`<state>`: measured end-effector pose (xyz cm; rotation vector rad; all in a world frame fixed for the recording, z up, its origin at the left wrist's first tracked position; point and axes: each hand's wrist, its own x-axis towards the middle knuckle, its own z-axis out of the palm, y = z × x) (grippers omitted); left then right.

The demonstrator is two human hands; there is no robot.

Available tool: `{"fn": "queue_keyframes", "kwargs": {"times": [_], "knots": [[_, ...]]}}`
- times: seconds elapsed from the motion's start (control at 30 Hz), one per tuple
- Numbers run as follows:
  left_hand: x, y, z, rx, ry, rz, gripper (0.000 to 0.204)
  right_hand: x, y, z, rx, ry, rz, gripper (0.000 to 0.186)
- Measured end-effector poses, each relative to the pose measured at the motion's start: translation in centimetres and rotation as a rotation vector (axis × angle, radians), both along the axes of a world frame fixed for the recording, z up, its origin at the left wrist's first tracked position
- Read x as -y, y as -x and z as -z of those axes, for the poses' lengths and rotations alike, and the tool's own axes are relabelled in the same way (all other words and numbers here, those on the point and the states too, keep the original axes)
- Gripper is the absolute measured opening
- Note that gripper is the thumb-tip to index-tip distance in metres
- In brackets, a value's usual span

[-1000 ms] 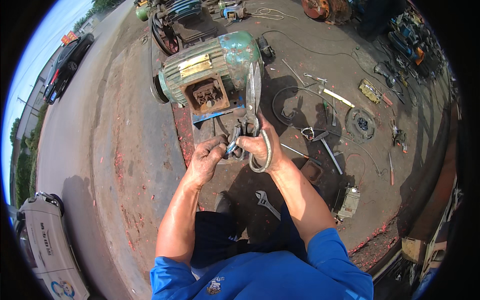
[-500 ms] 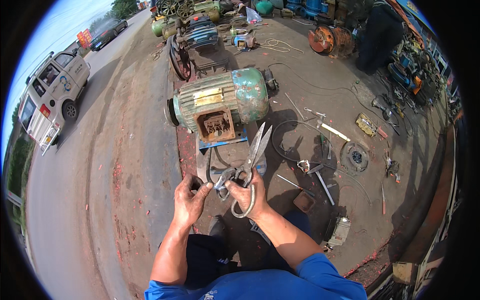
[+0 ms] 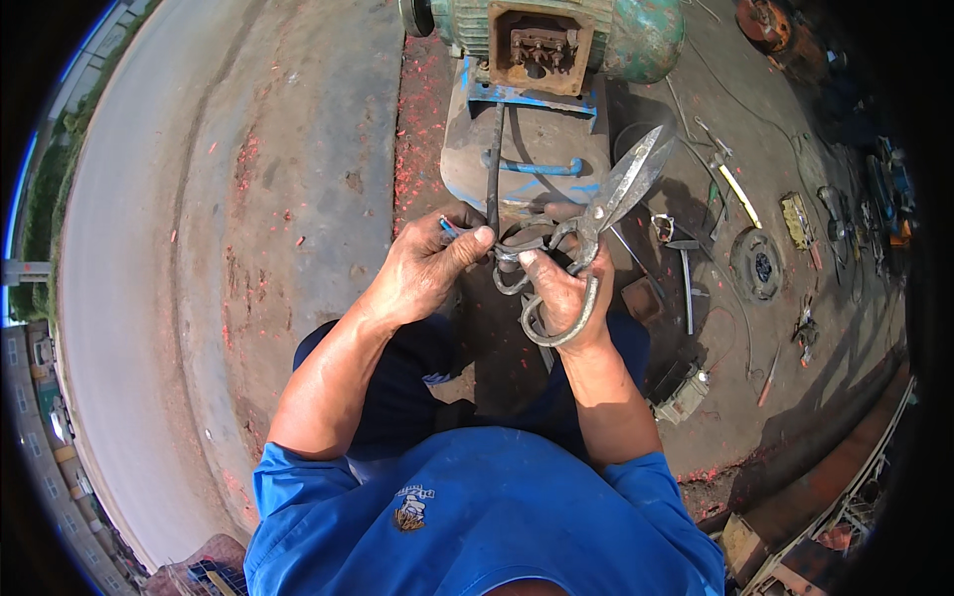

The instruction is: The person uses shears to cut the outer sheath of a cable, then strips the insulation from individual wires. They twist the exposed strands and insert them into the terminal block of a green electric motor, securing the connections.

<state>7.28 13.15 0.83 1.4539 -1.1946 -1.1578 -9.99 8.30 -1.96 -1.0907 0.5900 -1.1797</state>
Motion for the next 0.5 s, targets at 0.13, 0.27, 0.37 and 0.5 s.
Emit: {"fn": "queue_keyframes", "kwargs": {"times": [0.13,0.27,0.37,0.5], "knots": [[0.8,0.9,0.2,0.02,0.07,-0.004,0.032,2.1,1.3,-1.8,0.145,-0.244,0.113,0.041],[2.2,2.4,0.4,0.125,0.355,0.009,0.023,5.4,2.1,-1.0,0.148,-0.369,0.087,0.043],[2.4,2.7,-0.2,0.219,0.437,0.036,0.02,7.0,2.5,-0.4,0.118,-0.32,0.04,0.041],[2.4,3.1,0.0,0.206,0.41,0.037,0.019,7.6,3.3,-1.2,0.087,-0.264,0.015,0.042]]}}
